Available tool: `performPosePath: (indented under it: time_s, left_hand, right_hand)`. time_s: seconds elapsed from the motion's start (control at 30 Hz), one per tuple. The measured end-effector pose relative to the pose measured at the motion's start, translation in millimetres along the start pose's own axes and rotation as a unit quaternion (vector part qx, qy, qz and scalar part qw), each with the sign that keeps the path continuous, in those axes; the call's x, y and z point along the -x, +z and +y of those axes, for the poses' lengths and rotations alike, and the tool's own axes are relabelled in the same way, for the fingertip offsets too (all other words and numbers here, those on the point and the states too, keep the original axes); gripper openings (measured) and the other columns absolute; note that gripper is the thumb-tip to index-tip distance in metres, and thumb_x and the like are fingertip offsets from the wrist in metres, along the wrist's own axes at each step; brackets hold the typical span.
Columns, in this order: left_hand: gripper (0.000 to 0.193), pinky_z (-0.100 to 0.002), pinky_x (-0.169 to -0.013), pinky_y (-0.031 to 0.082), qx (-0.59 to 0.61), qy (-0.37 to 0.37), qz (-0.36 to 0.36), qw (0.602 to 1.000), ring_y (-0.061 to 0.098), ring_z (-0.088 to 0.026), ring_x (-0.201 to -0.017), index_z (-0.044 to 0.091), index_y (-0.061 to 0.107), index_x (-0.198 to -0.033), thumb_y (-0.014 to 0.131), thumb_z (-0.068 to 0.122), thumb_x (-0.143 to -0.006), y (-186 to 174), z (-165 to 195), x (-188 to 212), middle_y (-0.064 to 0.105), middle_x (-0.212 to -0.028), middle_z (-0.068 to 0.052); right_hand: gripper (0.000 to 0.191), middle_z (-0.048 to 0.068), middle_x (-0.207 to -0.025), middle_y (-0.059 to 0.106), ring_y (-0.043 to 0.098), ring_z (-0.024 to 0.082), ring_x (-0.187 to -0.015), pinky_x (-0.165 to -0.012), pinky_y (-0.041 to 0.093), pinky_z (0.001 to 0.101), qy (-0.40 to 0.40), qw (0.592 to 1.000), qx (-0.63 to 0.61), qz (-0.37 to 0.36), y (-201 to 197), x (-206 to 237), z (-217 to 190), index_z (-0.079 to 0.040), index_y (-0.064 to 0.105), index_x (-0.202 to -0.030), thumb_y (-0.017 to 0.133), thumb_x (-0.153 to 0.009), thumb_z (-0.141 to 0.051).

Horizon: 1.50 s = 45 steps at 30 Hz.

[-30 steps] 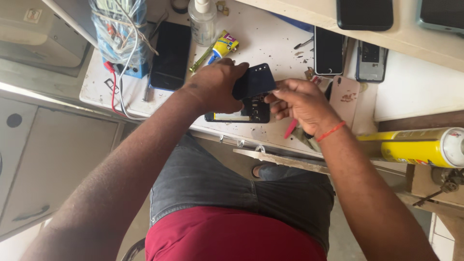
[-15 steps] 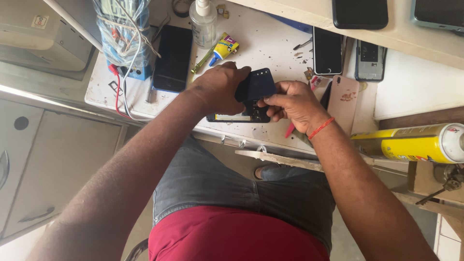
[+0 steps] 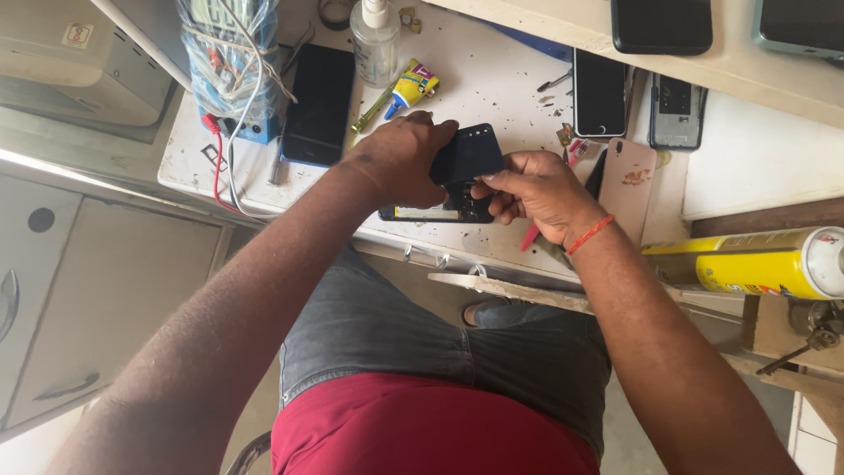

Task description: The person works on a smartphone at a cluttered repair bench. They pry open the back cover, manipulate the internal battery and components, then press the cover back on and reassemble the phone, handling other phones and tools on the bench.

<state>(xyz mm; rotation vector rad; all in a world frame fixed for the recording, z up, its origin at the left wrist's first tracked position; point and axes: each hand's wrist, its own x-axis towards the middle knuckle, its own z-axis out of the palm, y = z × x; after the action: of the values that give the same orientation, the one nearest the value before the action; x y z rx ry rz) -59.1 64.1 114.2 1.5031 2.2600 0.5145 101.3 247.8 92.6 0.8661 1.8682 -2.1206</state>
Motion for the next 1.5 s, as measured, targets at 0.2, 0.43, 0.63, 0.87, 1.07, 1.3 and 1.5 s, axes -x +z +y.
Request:
performPosePath:
  time_s: [0.2,0.43,0.63,0.87,1.07,1.3,1.5]
  left_hand:
    - [0.079,-0.042,-0.100,0.050,0.006,-0.004,-0.008,1.000,0.061,-0.033,-0.118,0.010,0.057,-0.135,0.085,0.031,-0.065,2.3,0.9,0.1,0.063,-0.119,-0.016]
    - [0.083,-0.044,-0.101,0.048,-0.019,-0.001,0.009,1.000,0.057,-0.035,-0.121,0.011,0.053,-0.141,0.085,0.033,-0.067,8.4,0.1,-3.2,0.061,-0.122,-0.016]
    - [0.087,-0.050,-0.103,0.043,-0.053,-0.016,0.018,0.998,0.055,-0.034,-0.124,0.015,0.049,-0.147,0.084,0.036,-0.070,16.6,0.0,-3.1,0.059,-0.125,-0.015]
    - [0.087,-0.050,-0.104,0.039,-0.061,-0.021,0.025,0.998,0.054,-0.033,-0.124,0.017,0.047,-0.149,0.082,0.037,-0.071,22.6,1.4,-3.3,0.058,-0.126,-0.014]
    - [0.091,-0.051,-0.106,0.037,-0.065,-0.022,0.020,0.997,0.053,-0.033,-0.125,0.017,0.045,-0.150,0.082,0.040,-0.071,24.3,0.9,-5.1,0.057,-0.129,-0.014]
    - [0.093,-0.053,-0.106,0.036,-0.069,-0.026,0.008,0.997,0.052,-0.033,-0.126,0.016,0.044,-0.151,0.082,0.041,-0.070,25.9,1.5,-6.3,0.055,-0.132,-0.015]
    - [0.091,-0.055,-0.108,0.034,-0.073,-0.025,0.008,0.997,0.053,-0.033,-0.126,0.017,0.043,-0.151,0.081,0.041,-0.072,26.1,2.1,-6.5,0.055,-0.131,-0.015]
  right_hand:
    - [0.015,0.008,-0.088,0.075,0.064,0.009,-0.063,-0.052,0.051,0.0259,-0.016,0.998,0.058,0.012,1.5,-4.0,2.8,-0.003,0.073,-0.100,0.075,-0.090,-0.014]
    - [0.019,0.004,-0.088,0.078,0.070,0.008,-0.076,-0.068,0.056,0.0262,-0.172,0.935,0.300,0.080,2.8,-12.1,17.4,-0.004,0.076,-0.091,0.084,-0.082,-0.019]
    - [0.021,0.010,-0.097,0.064,0.068,0.021,-0.078,-0.071,0.056,0.0331,-0.215,0.853,0.449,0.160,8.7,-9.4,29.1,-0.004,0.078,-0.088,0.089,-0.081,-0.020]
    - [0.017,0.009,-0.101,0.064,0.072,0.018,-0.083,-0.076,0.060,0.0306,-0.227,0.873,0.394,0.173,17.1,-0.7,45.5,-0.006,0.079,-0.092,0.085,-0.081,-0.016]
    - [0.018,0.009,-0.096,0.065,0.071,0.018,-0.081,-0.075,0.059,0.0311,-0.226,0.877,0.385,0.177,17.2,-0.9,54.9,-0.007,0.079,-0.092,0.087,-0.080,-0.017]
    - [0.015,0.008,-0.093,0.068,0.070,0.018,-0.081,-0.076,0.058,0.0317,-0.258,0.864,0.395,0.175,13.5,-1.1,59.7,-0.006,0.080,-0.091,0.087,-0.081,-0.014]
    - [0.012,0.005,-0.089,0.065,0.068,0.014,-0.077,-0.071,0.057,0.0298,-0.229,0.880,0.376,0.177,16.0,3.9,58.4,-0.007,0.079,-0.090,0.085,-0.083,-0.014]
